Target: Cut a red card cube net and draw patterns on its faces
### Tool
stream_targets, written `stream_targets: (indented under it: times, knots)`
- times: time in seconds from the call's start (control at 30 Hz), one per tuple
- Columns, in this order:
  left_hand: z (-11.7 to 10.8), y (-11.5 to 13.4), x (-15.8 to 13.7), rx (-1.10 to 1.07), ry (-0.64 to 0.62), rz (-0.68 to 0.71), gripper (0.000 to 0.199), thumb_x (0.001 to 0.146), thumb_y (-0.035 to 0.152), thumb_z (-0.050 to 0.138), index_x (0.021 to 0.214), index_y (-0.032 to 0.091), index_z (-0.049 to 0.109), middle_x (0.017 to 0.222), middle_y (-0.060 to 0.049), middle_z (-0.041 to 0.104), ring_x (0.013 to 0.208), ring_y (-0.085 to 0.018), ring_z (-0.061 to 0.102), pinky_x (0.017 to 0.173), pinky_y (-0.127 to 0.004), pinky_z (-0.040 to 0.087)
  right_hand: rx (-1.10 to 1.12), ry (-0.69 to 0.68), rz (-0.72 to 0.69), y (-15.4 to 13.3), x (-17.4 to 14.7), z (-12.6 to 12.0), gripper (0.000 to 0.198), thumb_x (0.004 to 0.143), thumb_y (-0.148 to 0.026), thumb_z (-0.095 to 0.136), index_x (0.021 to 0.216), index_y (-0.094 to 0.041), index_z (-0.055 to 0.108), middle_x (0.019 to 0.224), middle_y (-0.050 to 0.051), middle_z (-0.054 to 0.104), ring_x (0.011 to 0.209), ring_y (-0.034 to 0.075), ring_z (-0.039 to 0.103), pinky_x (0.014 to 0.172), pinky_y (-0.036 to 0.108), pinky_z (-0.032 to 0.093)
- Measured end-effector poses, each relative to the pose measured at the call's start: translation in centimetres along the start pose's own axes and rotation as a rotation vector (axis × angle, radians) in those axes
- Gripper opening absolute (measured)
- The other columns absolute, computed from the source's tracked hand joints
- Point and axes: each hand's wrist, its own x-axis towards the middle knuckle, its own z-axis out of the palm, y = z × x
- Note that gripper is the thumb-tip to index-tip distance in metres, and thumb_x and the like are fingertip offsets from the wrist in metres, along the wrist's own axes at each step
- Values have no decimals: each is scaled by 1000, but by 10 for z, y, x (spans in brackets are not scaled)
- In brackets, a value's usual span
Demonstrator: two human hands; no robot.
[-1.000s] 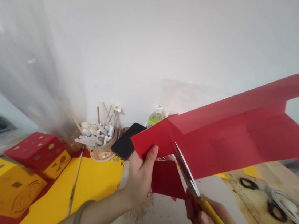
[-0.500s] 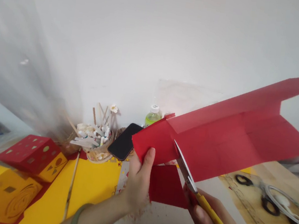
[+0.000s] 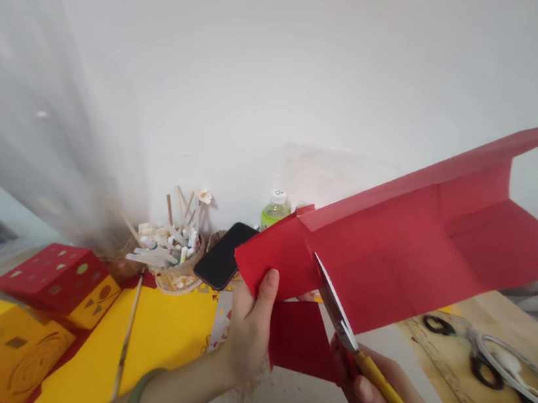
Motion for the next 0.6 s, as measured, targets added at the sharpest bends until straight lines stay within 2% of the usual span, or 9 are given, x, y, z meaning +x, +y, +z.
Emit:
stream_targets:
  times: [0.17, 0.3, 0.43, 0.6]
  knots:
    - [1, 0, -1, 2, 17, 37, 34, 74, 42, 75, 95, 19, 64, 109, -8, 70, 112, -25, 62, 91, -31, 53, -14, -7, 6, 4, 2, -1, 66, 69, -89, 39, 63, -23, 36, 44, -7, 32, 42, 9, 27, 41, 22, 23]
    - [0, -2, -1, -25, 5, -9, 33, 73, 43, 76, 92, 18, 64, 102, -9, 72, 106, -27, 66, 87, -33, 55, -12, 13, -8, 2, 0, -2, 66, 67, -89, 43, 63, -23, 38, 44, -7, 34, 42, 9, 27, 42, 24, 20]
    - [0, -2, 0, -34, -4, -5, 31, 73, 43, 75, 89, 19, 64, 95, -7, 73, 102, -26, 67, 86, -33, 56, -2, 73, -27, -5, -5, 0, 63, 67, -86, 49, 61, -24, 39, 43, -7, 35, 43, 10, 27, 44, 27, 19]
    - [0, -2, 0, -39, -4, -1, 33, 72, 43, 76, 90, 18, 63, 91, -6, 73, 98, -24, 69, 88, -32, 54, -23, 74, -12, -6, -8, 0, 62, 68, -85, 49, 62, -24, 39, 45, -6, 34, 43, 10, 26, 44, 27, 18]
